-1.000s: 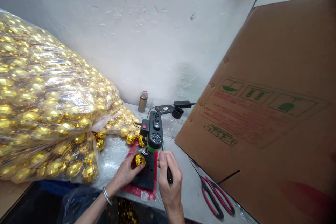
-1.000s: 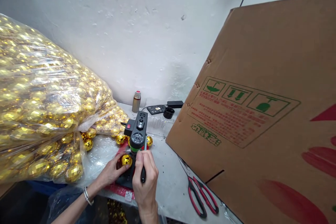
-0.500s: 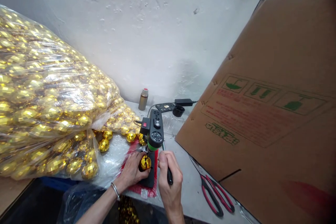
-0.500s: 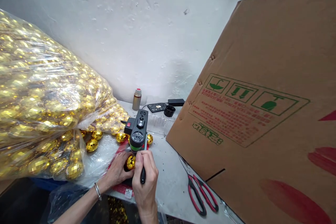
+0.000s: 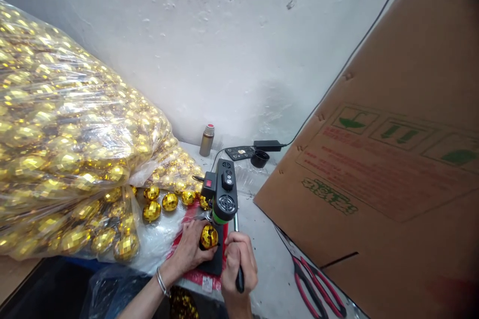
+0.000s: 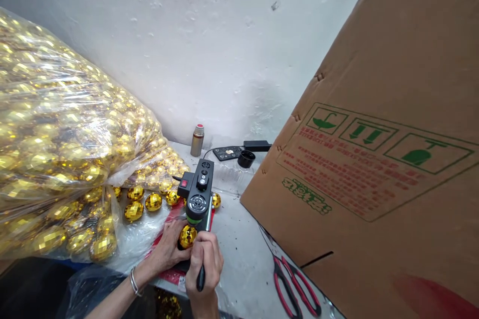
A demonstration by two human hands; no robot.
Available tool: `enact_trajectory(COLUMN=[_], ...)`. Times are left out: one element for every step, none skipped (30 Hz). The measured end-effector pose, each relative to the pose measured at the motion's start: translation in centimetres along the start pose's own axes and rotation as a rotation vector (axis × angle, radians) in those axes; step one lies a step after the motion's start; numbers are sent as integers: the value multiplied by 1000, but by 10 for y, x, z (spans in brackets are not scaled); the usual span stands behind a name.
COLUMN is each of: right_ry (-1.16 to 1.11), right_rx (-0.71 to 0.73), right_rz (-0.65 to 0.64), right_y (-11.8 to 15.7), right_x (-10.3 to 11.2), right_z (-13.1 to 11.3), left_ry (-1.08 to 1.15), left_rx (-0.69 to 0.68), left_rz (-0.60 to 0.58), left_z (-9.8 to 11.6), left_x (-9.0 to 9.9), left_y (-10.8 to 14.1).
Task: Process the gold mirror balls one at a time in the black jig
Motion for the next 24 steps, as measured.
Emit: enact_trajectory(right_ry=[0,-4,-10,-17,-22,-27,-30,-33,-34,-34,-29,-22,-14,-6,0,3,3,3,3,3,3,5,6,6], right_rx=[-9,-14,-18,-22,-29,-40,-50,-57,-63,-64,-64,-60,-60,-67,-76,-86,-94,-98,-96,-91,-88,-88,-88,-87], right_rz=[10,11,7,2,-3,-4,1,7,15,24,31,40,46,51,55,59,63,72,82,94,107,121,136,155], right_y=[1,3,4,6,7,9,10,11,13,14,15,17,18,20,22,23,23,24,23,22,21,20,19,18], right_x=[0,0,-1,-2,-2,-2,-2,-2,-2,-1,-1,-1,0,0,0,0,0,1,1,2,2,2,3,3], right_z=[1,2,3,4,6,7,9,10,12,13,14,14,16,17,19,20,21,22,21,20,20,19,19,19], left_ry=[0,0,2,4,7,10,12,14,15,18,21,25,28,30,31,28,23,18,13,11,10,10,10,8], left_rx=[3,5,6,6,8,10,14,17,21,25,28,30,31,28,23,17,10,5,1,-1,-4,-7,-9,-9], left_rz=[1,3,3,6,10,14,15,15,13,10,7,8,11,14,17,23,29,35,39,39,33,25,20,19], left_z=[0,-1,-1,-1,-1,-1,0,0,0,0,0,0,0,-1,-1,-1,-1,-2,-2,-2,-2,-2,-2,-2], left_x=[0,-1,-1,-1,0,0,0,1,1,0,0,-1,-1,-2,-3,-4,-5,-6,-7,-9,-10,-11,-12,-12], left_y=[0,0,0,0,0,0,0,-1,-1,-1,-1,-1,-1,-1,0,0,0,0,0,0,0,0,-1,-1])
Point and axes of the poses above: each hand's wrist, its own y-axis away from the middle knuckle, its own x-axis out of the back of the hand, z = x × y, the point moved 8 cm from there along -y, towards the middle knuckle, and after that the axes turned 6 degrees about x, right-handed, at the moved point
